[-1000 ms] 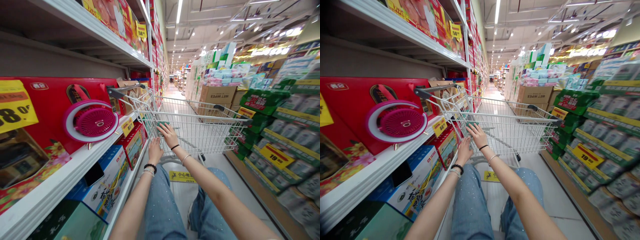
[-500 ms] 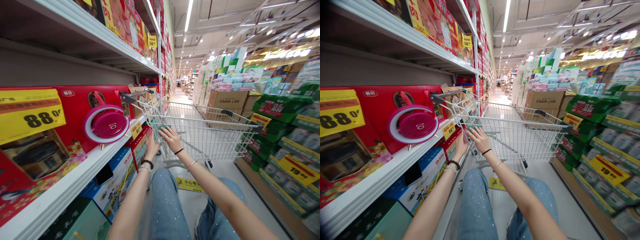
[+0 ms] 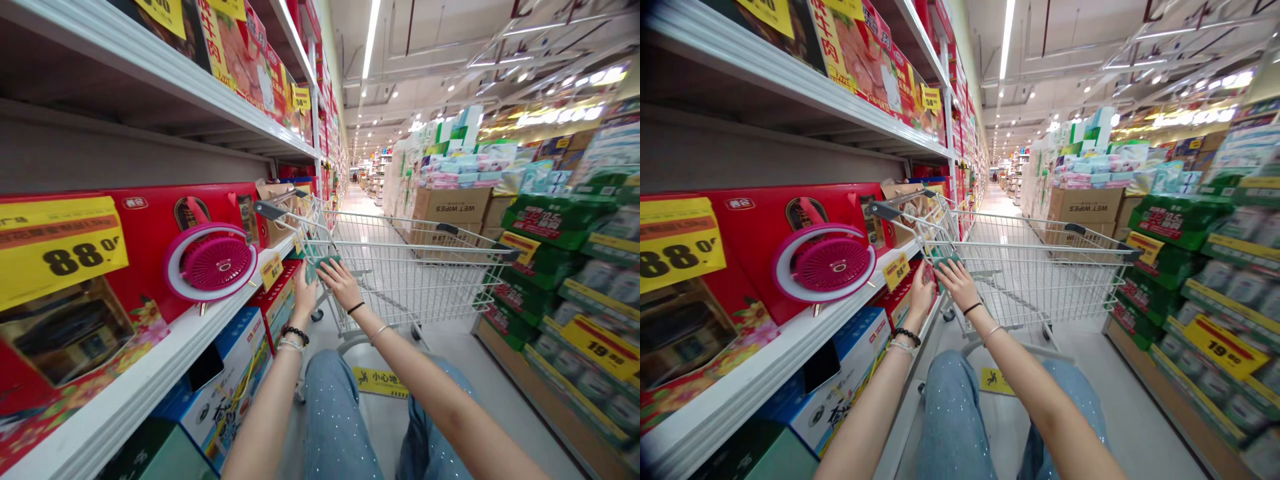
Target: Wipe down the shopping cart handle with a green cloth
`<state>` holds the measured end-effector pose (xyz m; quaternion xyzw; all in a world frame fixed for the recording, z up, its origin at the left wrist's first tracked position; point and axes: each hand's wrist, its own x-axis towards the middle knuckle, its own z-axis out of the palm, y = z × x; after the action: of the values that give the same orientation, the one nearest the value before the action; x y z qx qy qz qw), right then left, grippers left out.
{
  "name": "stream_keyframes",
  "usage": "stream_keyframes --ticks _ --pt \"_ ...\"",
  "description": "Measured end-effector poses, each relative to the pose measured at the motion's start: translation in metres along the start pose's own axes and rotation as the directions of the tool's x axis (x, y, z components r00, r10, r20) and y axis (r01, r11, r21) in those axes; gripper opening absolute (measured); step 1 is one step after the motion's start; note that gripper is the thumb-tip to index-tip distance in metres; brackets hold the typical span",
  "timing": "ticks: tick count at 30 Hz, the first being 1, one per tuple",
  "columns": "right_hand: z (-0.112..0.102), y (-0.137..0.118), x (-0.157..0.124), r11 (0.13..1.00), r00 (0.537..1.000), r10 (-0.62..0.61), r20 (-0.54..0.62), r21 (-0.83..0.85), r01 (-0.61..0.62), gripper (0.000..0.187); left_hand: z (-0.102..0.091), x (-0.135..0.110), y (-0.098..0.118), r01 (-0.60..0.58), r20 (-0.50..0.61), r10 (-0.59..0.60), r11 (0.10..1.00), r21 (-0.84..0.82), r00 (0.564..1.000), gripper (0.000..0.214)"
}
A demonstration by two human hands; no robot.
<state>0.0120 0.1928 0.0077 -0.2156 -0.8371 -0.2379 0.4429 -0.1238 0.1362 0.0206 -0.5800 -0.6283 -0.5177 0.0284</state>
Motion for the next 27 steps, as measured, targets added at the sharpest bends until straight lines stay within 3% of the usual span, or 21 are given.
stream_keyframes --ticks 3,7,10,17,23,27 --pt "0.000 0.003 -0.013 1.000 0.999 0.001 -0.047 -0.006 -0.001 0.044 -0.015 0.018 0.025 -0.018 -0.084 0.031 0.989 0.149 0.996 0.064" --pt "-0.005 0.011 0.016 1.000 0.988 0.009 -0.153 -0.022 -0.013 0.047 -0.025 0.023 0.052 -0.099 -0.130 0.182 0.872 0.480 0.975 0.058" --pt "-0.002 0.016 0.032 0.998 0.976 -0.025 -0.214 -0.060 0.012 0.046 -0.030 0.026 0.060 -0.104 -0.112 0.211 0.794 0.599 0.971 0.059" --pt "0.010 0.012 0.002 0.996 0.978 -0.036 -0.204 -0.087 0.019 0.044 -0.056 0.056 0.068 -0.247 0.019 0.321 0.686 0.685 0.947 0.063" --pt "0.005 0.012 0.039 0.999 0.971 0.022 -0.238 -0.040 -0.032 0.046 -0.059 0.057 0.067 -0.284 0.056 0.335 0.687 0.669 0.941 0.060" --pt "0.007 0.009 0.037 0.997 0.983 0.070 -0.171 -0.001 -0.071 0.049 -0.059 0.055 0.065 -0.275 0.051 0.323 0.702 0.657 0.945 0.062"
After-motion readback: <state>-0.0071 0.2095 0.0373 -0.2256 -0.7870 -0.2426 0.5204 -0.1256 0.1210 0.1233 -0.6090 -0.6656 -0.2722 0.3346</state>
